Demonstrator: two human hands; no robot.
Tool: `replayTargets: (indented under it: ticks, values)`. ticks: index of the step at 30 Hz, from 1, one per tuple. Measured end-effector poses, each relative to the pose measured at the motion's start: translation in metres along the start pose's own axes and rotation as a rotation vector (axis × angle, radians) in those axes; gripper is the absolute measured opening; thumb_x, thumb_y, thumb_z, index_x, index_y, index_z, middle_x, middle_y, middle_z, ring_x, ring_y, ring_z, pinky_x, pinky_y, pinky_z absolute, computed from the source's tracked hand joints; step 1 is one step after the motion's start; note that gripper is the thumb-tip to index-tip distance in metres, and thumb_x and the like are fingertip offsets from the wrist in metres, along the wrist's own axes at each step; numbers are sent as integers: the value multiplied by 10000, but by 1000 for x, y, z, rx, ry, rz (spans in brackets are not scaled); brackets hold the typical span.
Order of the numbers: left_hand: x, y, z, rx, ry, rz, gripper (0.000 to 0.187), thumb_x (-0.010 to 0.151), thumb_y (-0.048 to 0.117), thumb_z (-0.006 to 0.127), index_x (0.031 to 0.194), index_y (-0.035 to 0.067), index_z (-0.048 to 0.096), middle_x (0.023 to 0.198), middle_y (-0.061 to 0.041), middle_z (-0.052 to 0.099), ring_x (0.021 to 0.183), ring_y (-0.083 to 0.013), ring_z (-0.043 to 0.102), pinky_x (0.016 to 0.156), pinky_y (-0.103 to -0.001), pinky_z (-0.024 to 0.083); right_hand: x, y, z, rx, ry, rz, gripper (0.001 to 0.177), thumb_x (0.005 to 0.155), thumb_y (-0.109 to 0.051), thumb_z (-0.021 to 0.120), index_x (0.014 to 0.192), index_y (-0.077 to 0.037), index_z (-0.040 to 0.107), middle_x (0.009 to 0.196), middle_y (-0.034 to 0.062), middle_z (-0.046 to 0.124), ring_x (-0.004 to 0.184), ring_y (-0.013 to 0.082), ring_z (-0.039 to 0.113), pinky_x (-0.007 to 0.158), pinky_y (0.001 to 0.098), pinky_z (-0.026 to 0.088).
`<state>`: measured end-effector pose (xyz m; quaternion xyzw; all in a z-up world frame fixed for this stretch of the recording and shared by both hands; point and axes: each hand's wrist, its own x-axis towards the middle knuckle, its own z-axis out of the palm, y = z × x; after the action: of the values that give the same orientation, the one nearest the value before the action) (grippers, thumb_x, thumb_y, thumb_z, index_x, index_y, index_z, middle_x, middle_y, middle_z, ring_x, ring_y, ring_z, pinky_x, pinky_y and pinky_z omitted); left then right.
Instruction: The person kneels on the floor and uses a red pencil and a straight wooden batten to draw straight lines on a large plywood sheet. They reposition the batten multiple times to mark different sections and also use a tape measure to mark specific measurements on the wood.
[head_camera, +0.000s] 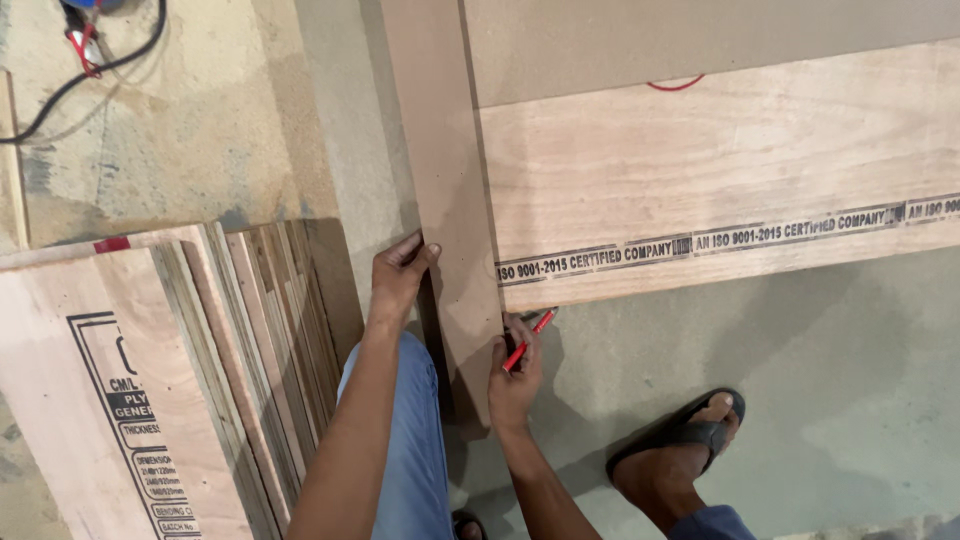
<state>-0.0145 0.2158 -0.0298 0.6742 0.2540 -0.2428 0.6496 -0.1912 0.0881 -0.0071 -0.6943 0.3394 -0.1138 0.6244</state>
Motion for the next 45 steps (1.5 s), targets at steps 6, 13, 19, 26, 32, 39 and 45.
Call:
replayTargets:
  ticks: [6, 13, 19, 26, 32, 39, 45]
  values:
    - [0, -3, 3, -65, -7, 100, 469, 895, 135, 771, 1323, -32, 677, 1175, -111, 763, 1017, -120, 683, 936, -254, 543, -2, 5, -1, -2, 14, 15, 449, 942, 99, 607, 1374, 36, 503, 1346, 168, 641, 1273, 222, 620, 1093, 332, 468]
    - [-3, 10, 5, 37, 46, 6, 486, 900, 161, 776, 1329, -33, 655, 1182, -126, 757, 1024, -137, 686, 953, -267, 535, 1, 8, 3, 0, 33, 4, 447, 946, 98, 609, 1375, 37, 497, 1315, 179, 654, 1249, 226, 635, 1079, 332, 486]
    - [-4, 10, 4, 62, 38, 31, 503, 899, 183, 782, 1333, -32, 646, 1198, -134, 752, 1062, -143, 694, 984, -277, 535, 0, 0, 1, -6, 42, -7, 427, 952, 85, 625, 1363, 46, 517, 1295, 169, 656, 1233, 221, 629, 1079, 330, 483]
    - [4, -1, -2, 56, -13, 134, 367, 941, 140, 774, 1275, 0, 716, 1139, -81, 778, 1010, -121, 693, 950, -269, 558, -4, 4, -3, -165, 8, -50, 410, 960, 83, 654, 1356, 44, 553, 1330, 150, 657, 1262, 241, 631, 1110, 345, 471]
    - [1, 5, 0, 2, -9, 94, 412, 929, 115, 768, 1309, -16, 681, 1168, -91, 776, 1022, -123, 717, 960, -266, 572, -7, 13, 2, 50, 7, -20, 471, 966, 114, 605, 1412, 42, 469, 1390, 167, 611, 1318, 250, 605, 1155, 364, 463]
    - [-2, 12, 1, -5, -31, 104, 405, 939, 98, 762, 1316, -20, 673, 1176, -100, 775, 1035, -130, 719, 967, -267, 576, -5, 12, -1, 1, -6, -69, 438, 973, 133, 606, 1390, 40, 510, 1393, 168, 593, 1340, 251, 588, 1203, 381, 456]
    - [-3, 12, 0, 53, -15, 69, 424, 921, 130, 775, 1312, 0, 676, 1167, -106, 781, 1044, -150, 734, 977, -285, 583, -5, 11, -1, 33, -3, 7, 457, 966, 133, 598, 1401, 29, 503, 1379, 164, 603, 1325, 244, 592, 1159, 365, 467]
